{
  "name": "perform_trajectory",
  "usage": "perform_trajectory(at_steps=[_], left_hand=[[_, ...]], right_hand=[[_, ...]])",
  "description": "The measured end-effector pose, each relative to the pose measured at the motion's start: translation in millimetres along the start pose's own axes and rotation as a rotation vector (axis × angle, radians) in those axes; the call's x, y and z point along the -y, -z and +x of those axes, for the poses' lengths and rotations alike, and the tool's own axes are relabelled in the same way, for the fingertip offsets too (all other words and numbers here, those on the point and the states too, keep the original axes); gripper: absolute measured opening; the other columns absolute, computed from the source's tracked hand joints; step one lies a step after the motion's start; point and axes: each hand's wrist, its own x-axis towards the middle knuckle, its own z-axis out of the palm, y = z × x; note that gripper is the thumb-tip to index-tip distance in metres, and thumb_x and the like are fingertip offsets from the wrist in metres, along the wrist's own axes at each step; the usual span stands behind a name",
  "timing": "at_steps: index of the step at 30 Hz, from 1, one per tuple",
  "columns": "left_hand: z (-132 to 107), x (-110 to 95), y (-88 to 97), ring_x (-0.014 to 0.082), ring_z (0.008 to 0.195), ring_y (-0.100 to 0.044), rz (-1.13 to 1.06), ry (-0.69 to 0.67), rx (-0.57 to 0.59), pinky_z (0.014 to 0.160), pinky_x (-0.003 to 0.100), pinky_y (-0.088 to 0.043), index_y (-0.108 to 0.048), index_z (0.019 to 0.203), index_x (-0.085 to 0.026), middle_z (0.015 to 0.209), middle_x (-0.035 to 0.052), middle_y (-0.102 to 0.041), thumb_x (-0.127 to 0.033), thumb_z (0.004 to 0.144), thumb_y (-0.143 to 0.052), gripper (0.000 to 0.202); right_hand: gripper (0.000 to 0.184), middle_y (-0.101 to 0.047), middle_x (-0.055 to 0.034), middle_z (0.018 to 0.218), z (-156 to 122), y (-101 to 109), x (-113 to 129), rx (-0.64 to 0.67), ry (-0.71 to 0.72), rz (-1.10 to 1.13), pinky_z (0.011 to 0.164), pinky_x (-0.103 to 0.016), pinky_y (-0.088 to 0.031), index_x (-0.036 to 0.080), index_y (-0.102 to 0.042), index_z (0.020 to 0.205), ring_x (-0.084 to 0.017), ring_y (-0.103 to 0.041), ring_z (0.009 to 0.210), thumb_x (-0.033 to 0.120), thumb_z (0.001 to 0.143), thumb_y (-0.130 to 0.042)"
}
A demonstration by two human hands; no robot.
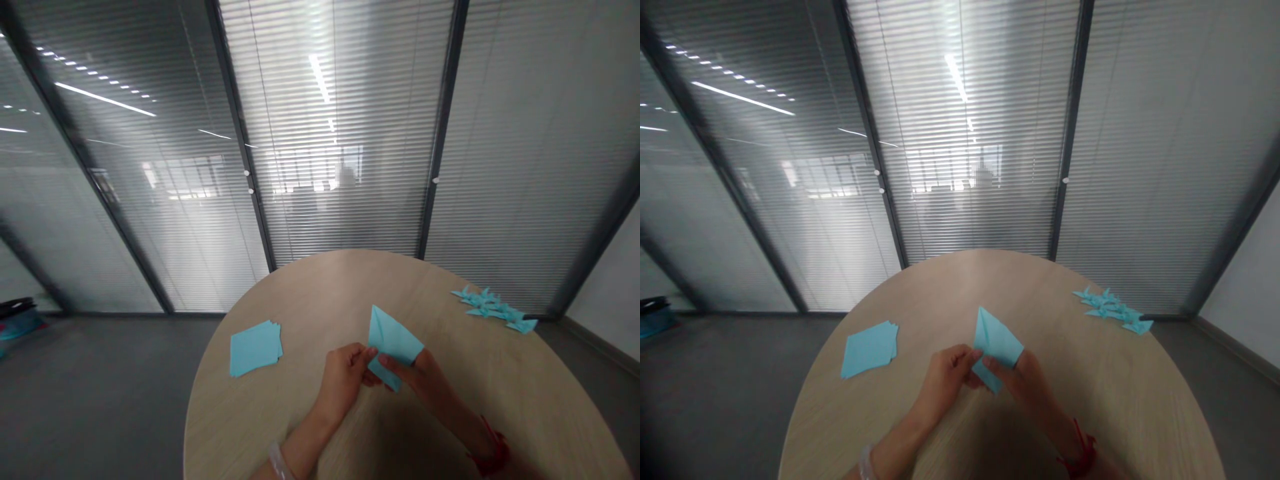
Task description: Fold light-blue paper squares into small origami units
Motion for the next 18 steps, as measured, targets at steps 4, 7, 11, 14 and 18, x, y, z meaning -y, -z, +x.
perform_trajectory(at_steps=[4,7,11,14,18], left_hand=[[-0.9,1.8,-1.5,0.0184,0.047,-0.063,-0.046,-0.010,0.002,0.048,0.026,-0.048,-0.056,0.065,-0.017,0.051,0.0050,-0.065,-0.059,0.078,-0.053,0.044],[0.1,4.1,-1.9,0.0187,0.050,-0.065,-0.101,-0.001,0.039,0.049,0.026,-0.050,-0.057,0.068,-0.016,0.053,0.0054,-0.066,-0.061,0.077,-0.055,0.045],[-0.8,1.7,-2.3,0.0158,0.046,-0.062,-0.118,0.004,0.058,0.047,0.024,-0.048,-0.055,0.066,-0.016,0.054,0.0058,-0.067,-0.062,0.076,-0.055,0.047],[-1.6,-0.9,-2.2,0.0146,0.043,-0.060,-0.110,-0.010,0.044,0.046,0.024,-0.047,-0.054,0.065,-0.016,0.052,0.0055,-0.065,-0.062,0.077,-0.053,0.048],[-0.1,2.9,-2.2,0.0160,0.045,-0.061,-0.120,0.008,0.060,0.047,0.025,-0.048,-0.052,0.067,-0.017,0.054,0.0062,-0.066,-0.063,0.078,-0.051,0.047]], right_hand=[[0.028,-0.063,-0.0020,0.060,-0.5,-0.8,6.0,-0.021,-0.028,0.023,0.061,-0.032,-0.050,0.020,-0.059,0.062,-0.020,-0.058,0.058,0.045,0.074,-0.063],[0.031,-0.061,-0.0011,0.058,-0.2,-0.6,4.5,-0.053,-0.033,0.008,0.058,-0.031,-0.048,0.021,-0.058,0.060,-0.019,-0.055,0.056,0.048,0.073,-0.062],[0.033,-0.058,0.0004,0.055,1.3,0.1,0.0,-0.128,-0.031,-0.024,0.054,-0.029,-0.046,0.021,-0.056,0.058,-0.018,-0.053,0.055,0.050,0.071,-0.065],[0.036,-0.055,0.0010,0.053,3.2,0.8,1.3,-0.123,-0.021,-0.001,0.053,-0.028,-0.044,0.020,-0.054,0.058,-0.017,-0.051,0.053,0.052,0.071,-0.062],[0.041,-0.046,0.0025,0.052,5.5,4.2,7.1,-0.208,-0.031,0.044,0.050,-0.027,-0.039,0.020,-0.047,0.056,-0.014,-0.044,0.051,0.057,0.072,-0.058]])
